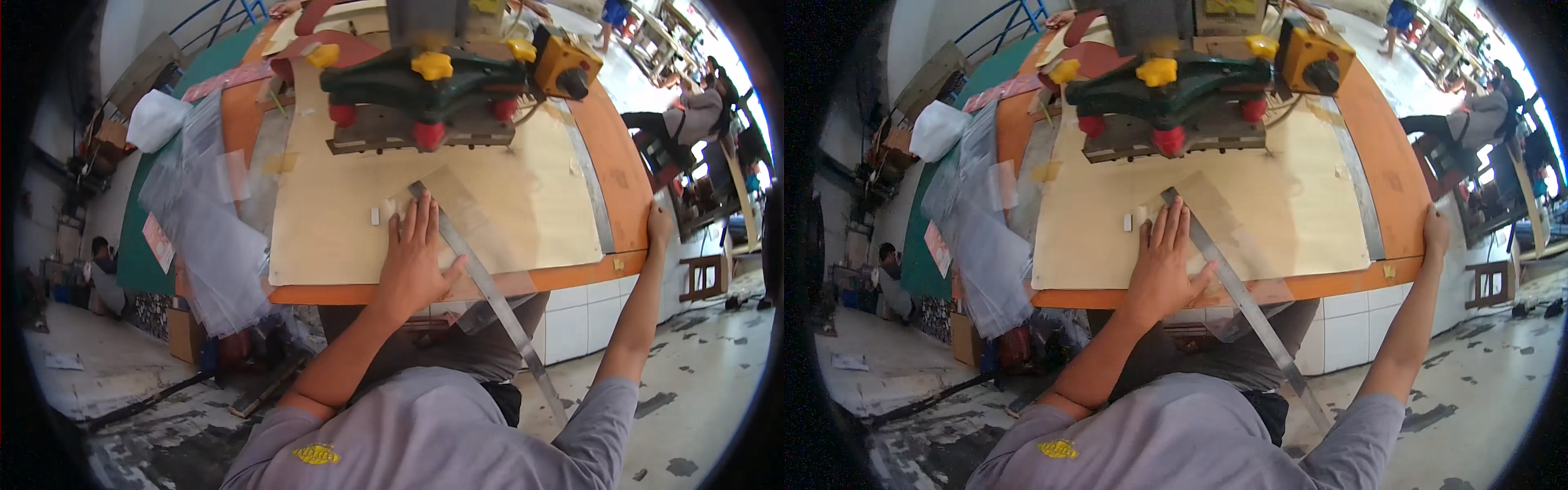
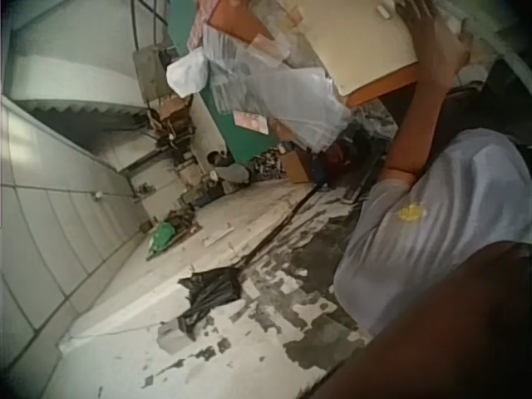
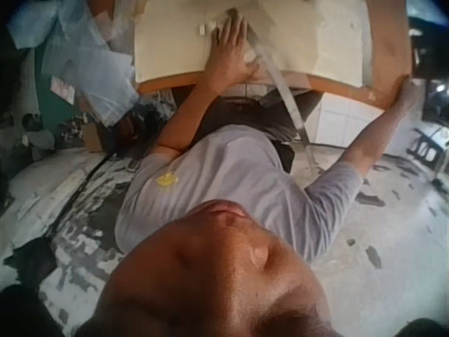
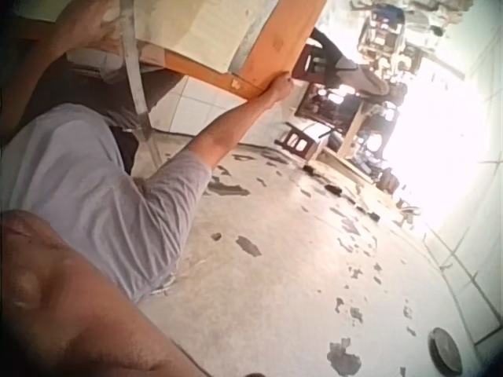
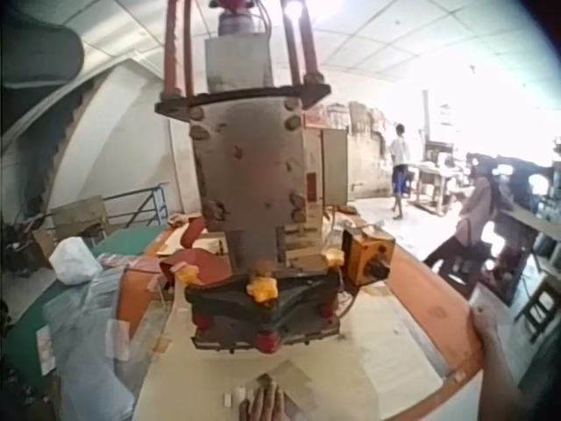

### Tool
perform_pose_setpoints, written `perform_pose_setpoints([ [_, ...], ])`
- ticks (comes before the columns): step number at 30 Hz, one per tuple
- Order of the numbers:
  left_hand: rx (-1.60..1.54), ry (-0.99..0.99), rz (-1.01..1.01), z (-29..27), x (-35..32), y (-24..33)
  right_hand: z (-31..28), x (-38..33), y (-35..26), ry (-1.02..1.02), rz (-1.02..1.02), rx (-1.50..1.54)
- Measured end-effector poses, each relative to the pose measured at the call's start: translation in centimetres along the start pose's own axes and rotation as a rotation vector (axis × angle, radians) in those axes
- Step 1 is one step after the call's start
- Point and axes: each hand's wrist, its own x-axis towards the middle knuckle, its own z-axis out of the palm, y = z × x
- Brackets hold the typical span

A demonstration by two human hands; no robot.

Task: The person places plastic bags onto a machine, aligns them using a ruler, and activates a heat sealing arm by hand.

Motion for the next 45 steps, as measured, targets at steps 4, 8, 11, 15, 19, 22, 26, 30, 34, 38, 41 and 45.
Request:
perform_pose_setpoints([
  [4,0.003,0.004,0.038,0.2,0.1,0.4,-2.0,-0.3,1.2,-0.106,0.060,0.009],
  [8,-0.005,-0.006,0.039,-0.1,-0.1,0.6,-2.2,-0.7,1.3,-0.048,0.036,-0.013],
  [11,-0.008,-0.011,0.033,-0.1,-0.2,0.7,-2.3,-0.5,1.9,-0.070,0.039,0.036],
  [15,-0.014,-0.024,0.024,-0.4,-0.2,0.7,-2.0,-0.7,1.6,-0.072,0.072,0.090],
  [19,-0.023,-0.035,0.027,-0.5,0.0,0.7,-2.3,-0.7,1.6,-0.098,0.083,0.005],
  [22,-0.017,-0.045,0.023,-0.6,0.1,0.7,-2.3,-0.9,1.3,-0.080,0.083,-0.003],
  [26,-0.036,-0.042,0.021,-0.6,0.3,0.8,-2.6,-0.6,1.9,-0.082,0.057,0.022],
  [30,-0.036,-0.028,0.018,-0.4,0.2,0.8,-2.5,-0.8,1.5,-0.105,0.045,0.024],
  [34,-0.033,-0.047,0.011,-0.6,0.2,0.8,-2.5,-1.0,1.6,-0.069,0.025,0.034],
  [38,-0.028,-0.039,0.021,-0.5,-0.1,0.8,-2.6,-0.8,2.1,-0.106,0.027,-0.007],
  [41,-0.032,-0.029,0.023,-0.5,-0.3,0.7,-2.5,-0.9,2.2,-0.112,0.024,0.006],
  [45,-0.031,-0.028,0.025,-0.5,-0.1,0.6,-2.4,-1.0,1.8,-0.088,0.047,-0.007],
])
